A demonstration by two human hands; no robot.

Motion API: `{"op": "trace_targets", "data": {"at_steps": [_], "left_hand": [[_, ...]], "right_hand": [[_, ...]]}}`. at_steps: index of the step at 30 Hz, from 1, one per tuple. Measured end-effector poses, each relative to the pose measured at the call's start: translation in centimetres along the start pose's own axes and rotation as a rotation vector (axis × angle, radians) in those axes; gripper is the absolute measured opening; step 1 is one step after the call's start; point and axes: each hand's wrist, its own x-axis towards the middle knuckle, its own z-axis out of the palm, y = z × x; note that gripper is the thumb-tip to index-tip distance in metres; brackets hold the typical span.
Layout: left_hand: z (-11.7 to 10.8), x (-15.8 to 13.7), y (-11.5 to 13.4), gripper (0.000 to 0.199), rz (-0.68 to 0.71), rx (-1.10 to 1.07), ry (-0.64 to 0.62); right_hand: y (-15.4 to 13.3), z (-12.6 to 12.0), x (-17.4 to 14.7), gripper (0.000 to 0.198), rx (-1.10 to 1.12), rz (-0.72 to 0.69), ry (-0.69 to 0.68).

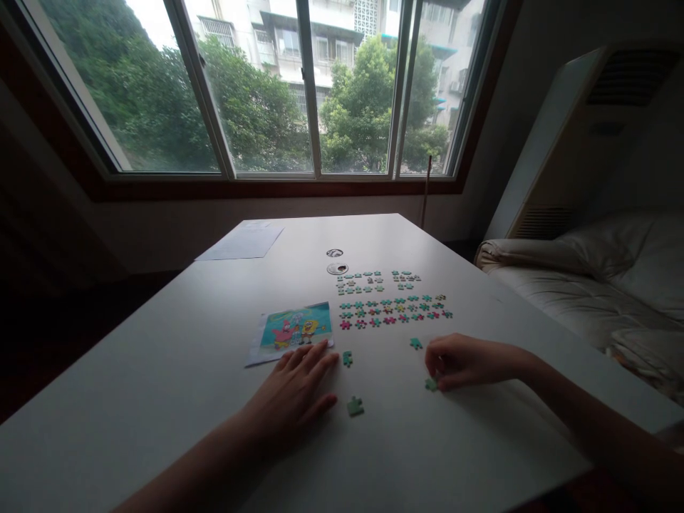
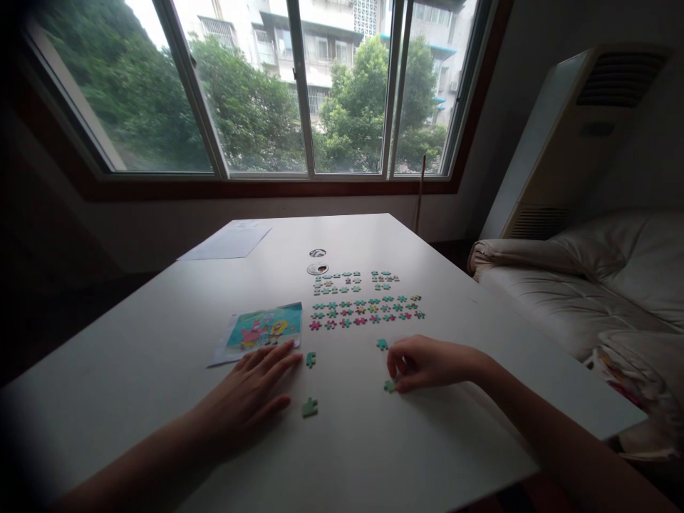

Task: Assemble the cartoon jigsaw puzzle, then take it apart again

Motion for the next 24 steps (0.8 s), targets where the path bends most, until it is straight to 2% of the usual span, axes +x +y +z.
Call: {"op": "trace_targets", "data": {"at_steps": [9,13,17,20,24], "left_hand": [[-0.1,0.0,0.1,0.045,-0.005,-0.004,-0.005],[-0.3,-0.1,0.3,0.038,0.008,-0.030,0.062],[-0.9,-0.5,0.9,0.028,0.143,-0.075,0.127],[-1.5,-0.6,1.5,0.026,0.232,-0.123,0.063],[-2.0,-0.5,2.5,0.030,0.263,-0.151,-0.016]], "right_hand": [[-0.9,0.6,0.2,0.020,-0.035,0.035,0.059],[-1.1,0.6,0.2,0.019,-0.051,-0.001,0.086],[-0.9,0.7,0.3,0.021,-0.048,-0.037,0.080],[-0.9,1.2,0.6,0.020,-0.070,-0.022,0.126],[-1.8,2.7,1.7,0.022,-0.086,0.003,0.240]]}}
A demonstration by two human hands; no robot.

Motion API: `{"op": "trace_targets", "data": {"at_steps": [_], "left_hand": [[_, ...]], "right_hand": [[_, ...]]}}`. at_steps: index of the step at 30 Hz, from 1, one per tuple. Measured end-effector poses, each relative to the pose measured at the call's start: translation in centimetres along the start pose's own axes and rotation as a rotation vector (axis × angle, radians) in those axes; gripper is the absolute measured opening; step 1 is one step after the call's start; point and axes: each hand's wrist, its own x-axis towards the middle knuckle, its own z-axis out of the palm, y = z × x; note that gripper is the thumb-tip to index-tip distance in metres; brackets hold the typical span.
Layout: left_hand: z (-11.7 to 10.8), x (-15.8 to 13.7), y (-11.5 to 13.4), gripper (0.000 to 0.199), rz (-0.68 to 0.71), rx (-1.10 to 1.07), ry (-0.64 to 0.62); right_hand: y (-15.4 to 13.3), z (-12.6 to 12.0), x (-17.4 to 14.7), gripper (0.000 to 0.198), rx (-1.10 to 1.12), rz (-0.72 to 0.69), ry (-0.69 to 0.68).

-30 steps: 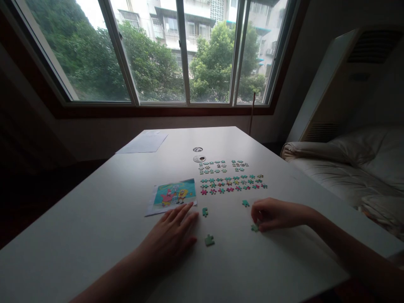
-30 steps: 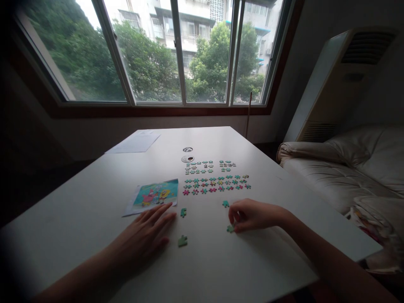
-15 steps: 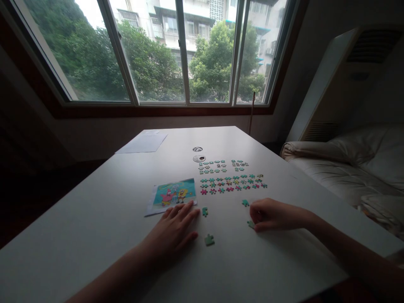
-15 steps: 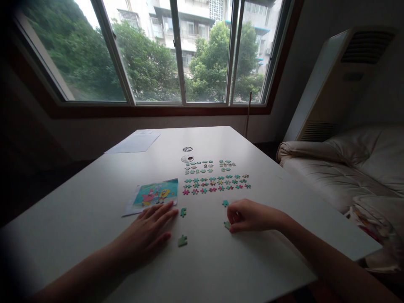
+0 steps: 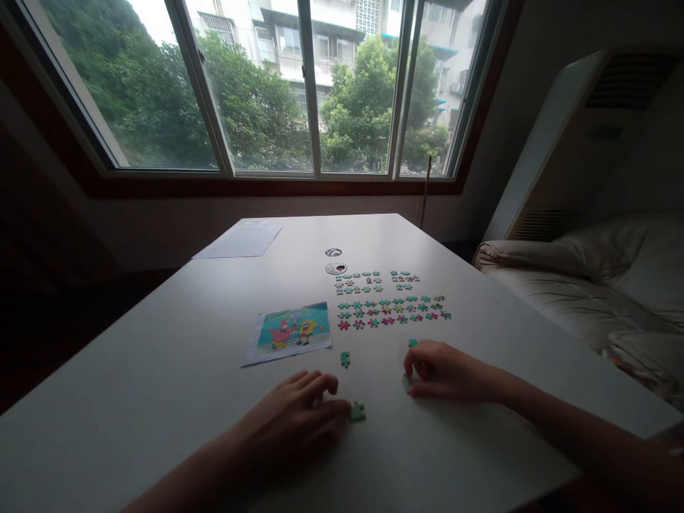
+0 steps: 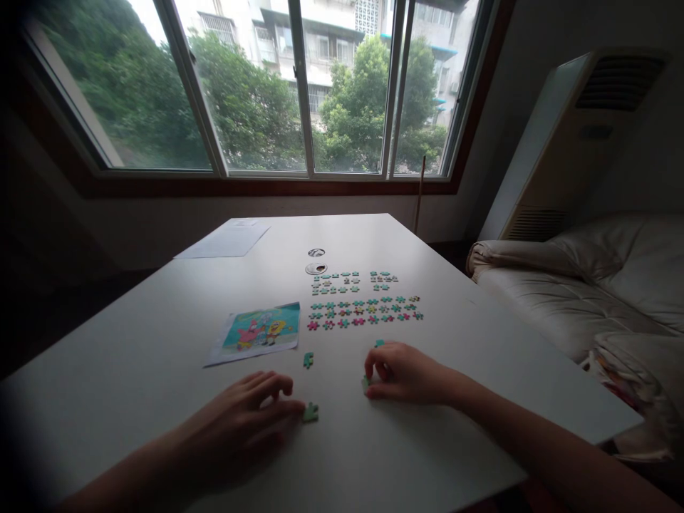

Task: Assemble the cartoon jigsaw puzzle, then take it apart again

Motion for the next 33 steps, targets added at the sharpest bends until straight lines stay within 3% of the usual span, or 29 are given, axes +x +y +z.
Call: {"op": "trace_targets", "data": {"at_steps": [6,10,15,20,23,27,33], "left_hand": [[0.1,0.9,1.2,0.031,0.004,-0.010,-0.057],[0.3,1.1,1.7,0.032,-0.005,-0.004,-0.072],[0.6,1.3,1.5,0.035,-0.055,0.004,-0.043],[0.6,1.6,1.2,0.044,-0.083,-0.012,-0.063],[0.6,1.7,1.2,0.047,-0.083,-0.021,-0.090],[0.7,1.9,1.4,0.048,-0.101,-0.044,-0.104],[1.1,2.3,1.6,0.045,-0.136,-0.035,-0.092]], "right_hand": [[-1.9,2.7,1.6,0.018,-0.004,0.004,0.171],[-2.8,3.5,1.5,0.014,0.032,-0.125,0.242],[-3.7,3.5,0.5,0.022,-0.031,-0.388,0.120],[-3.2,2.6,0.1,0.021,-0.035,-0.463,0.006],[-2.0,1.4,-0.4,0.016,0.056,-0.422,-0.095],[0.0,-0.6,-1.0,0.015,0.136,-0.253,-0.193],[1.6,-2.1,-0.9,0.027,0.108,-0.082,-0.228]]}}
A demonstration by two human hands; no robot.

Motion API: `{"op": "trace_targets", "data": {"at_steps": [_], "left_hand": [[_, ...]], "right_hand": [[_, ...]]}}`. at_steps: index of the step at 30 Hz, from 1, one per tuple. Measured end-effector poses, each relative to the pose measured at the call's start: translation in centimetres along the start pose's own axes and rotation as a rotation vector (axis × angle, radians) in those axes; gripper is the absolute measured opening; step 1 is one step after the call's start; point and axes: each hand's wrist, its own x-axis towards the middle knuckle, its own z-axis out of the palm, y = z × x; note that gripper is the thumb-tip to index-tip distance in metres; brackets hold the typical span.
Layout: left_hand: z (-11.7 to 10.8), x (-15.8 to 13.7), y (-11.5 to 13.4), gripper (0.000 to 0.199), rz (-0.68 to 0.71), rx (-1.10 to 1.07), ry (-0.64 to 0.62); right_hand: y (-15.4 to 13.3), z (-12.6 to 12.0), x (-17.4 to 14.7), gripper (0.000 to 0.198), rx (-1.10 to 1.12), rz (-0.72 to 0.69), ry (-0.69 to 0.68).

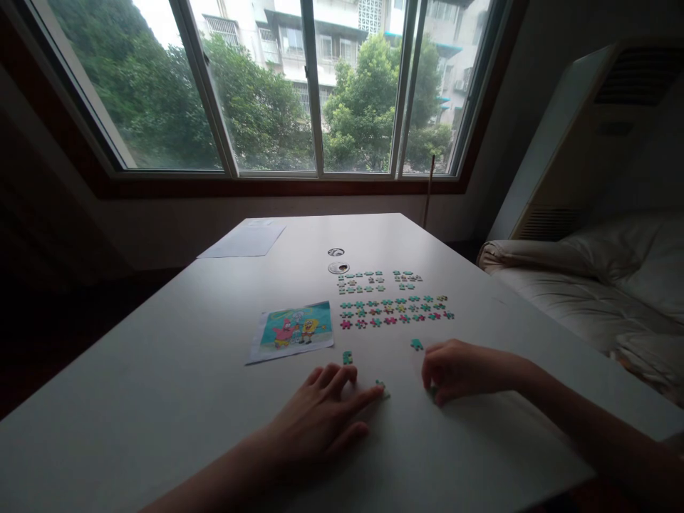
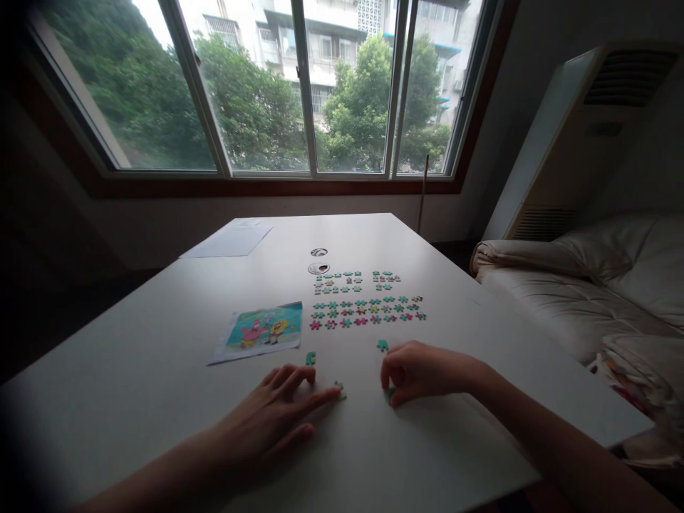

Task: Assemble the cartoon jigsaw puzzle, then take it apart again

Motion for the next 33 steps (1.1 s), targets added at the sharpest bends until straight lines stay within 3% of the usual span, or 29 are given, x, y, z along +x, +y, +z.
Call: {"op": "trace_targets", "data": {"at_steps": [5,10,14,18,25,33], "left_hand": [[-0.7,-1.1,-0.3,0.039,0.022,-0.049,0.014],[-2.8,-2.5,-1.1,0.035,0.031,-0.096,-0.052],[-3.8,-3.0,-1.2,0.029,0.052,-0.083,-0.037],[-3.3,-3.0,-0.8,0.031,0.076,-0.031,-0.027],[-2.7,-2.8,-0.9,0.036,0.107,0.055,-0.055],[-2.3,-2.6,-1.8,0.033,0.171,0.101,-0.002]], "right_hand": [[0.3,-0.6,-0.3,0.020,0.029,0.008,-0.051],[-0.5,-1.2,-0.6,0.022,0.080,-0.068,-0.142],[-0.6,-1.4,-0.8,0.023,0.074,0.003,-0.074],[-0.2,-1.1,-0.8,0.035,-0.013,0.101,-0.050],[0.2,-0.7,-0.7,0.029,-0.034,0.118,-0.064],[0.1,-0.7,-0.6,0.024,0.000,0.108,-0.057]]}}
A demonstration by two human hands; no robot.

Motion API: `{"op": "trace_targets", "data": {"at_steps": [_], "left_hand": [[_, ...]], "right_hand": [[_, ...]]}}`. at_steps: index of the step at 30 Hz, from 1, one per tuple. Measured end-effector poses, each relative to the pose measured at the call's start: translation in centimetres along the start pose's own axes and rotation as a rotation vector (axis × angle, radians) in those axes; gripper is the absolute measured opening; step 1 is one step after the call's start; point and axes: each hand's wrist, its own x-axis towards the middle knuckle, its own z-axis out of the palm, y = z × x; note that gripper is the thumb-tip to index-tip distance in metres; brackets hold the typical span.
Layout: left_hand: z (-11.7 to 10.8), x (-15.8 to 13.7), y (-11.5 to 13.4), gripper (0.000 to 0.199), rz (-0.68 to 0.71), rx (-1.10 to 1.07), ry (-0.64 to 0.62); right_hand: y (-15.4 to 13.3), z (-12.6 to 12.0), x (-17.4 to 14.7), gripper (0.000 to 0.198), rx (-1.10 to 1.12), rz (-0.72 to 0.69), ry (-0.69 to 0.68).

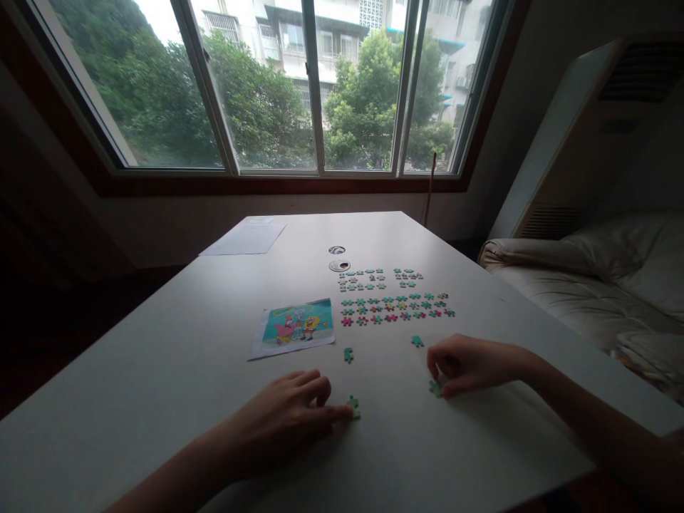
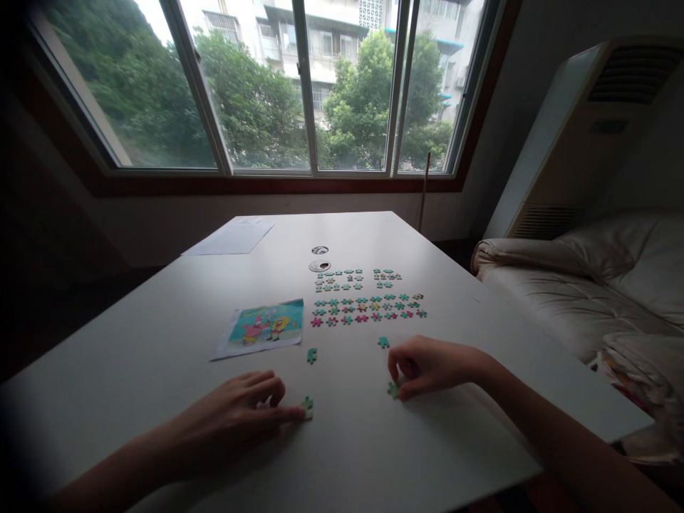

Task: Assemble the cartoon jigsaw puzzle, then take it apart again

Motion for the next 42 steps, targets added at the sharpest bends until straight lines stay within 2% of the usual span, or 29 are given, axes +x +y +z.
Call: {"op": "trace_targets", "data": {"at_steps": [7,10,14,19,21,26,30,42], "left_hand": [[0.5,-0.2,-0.3,0.033,0.009,-0.001,0.055],[0.8,-0.4,-0.6,0.038,-0.055,0.015,0.102],[1.7,-0.1,-1.7,0.034,-0.176,0.050,0.205],[2.6,0.6,-2.6,0.029,-0.192,-0.003,0.238],[2.6,0.7,-2.6,0.032,-0.190,-0.013,0.219],[2.2,0.6,-2.3,0.049,-0.125,-0.051,0.052],[1.7,0.6,-2.3,0.054,-0.139,-0.071,-0.033],[1.8,0.4,-2.3,0.050,-0.180,-0.084,-0.080]], "right_hand": [[-0.1,-0.1,0.0,0.025,-0.008,-0.017,0.009],[0.1,-0.3,0.2,0.023,-0.042,-0.035,0.131],[1.0,-0.3,0.9,0.021,-0.092,0.050,0.335],[1.9,0.2,1.6,0.023,-0.077,0.080,0.347],[2.0,0.3,1.8,0.024,-0.061,0.081,0.341],[2.2,0.6,2.1,0.024,-0.069,0.100,0.375],[2.5,0.8,2.2,0.026,-0.083,0.098,0.390],[2.3,0.9,2.3,0.021,-0.087,0.129,0.409]]}}
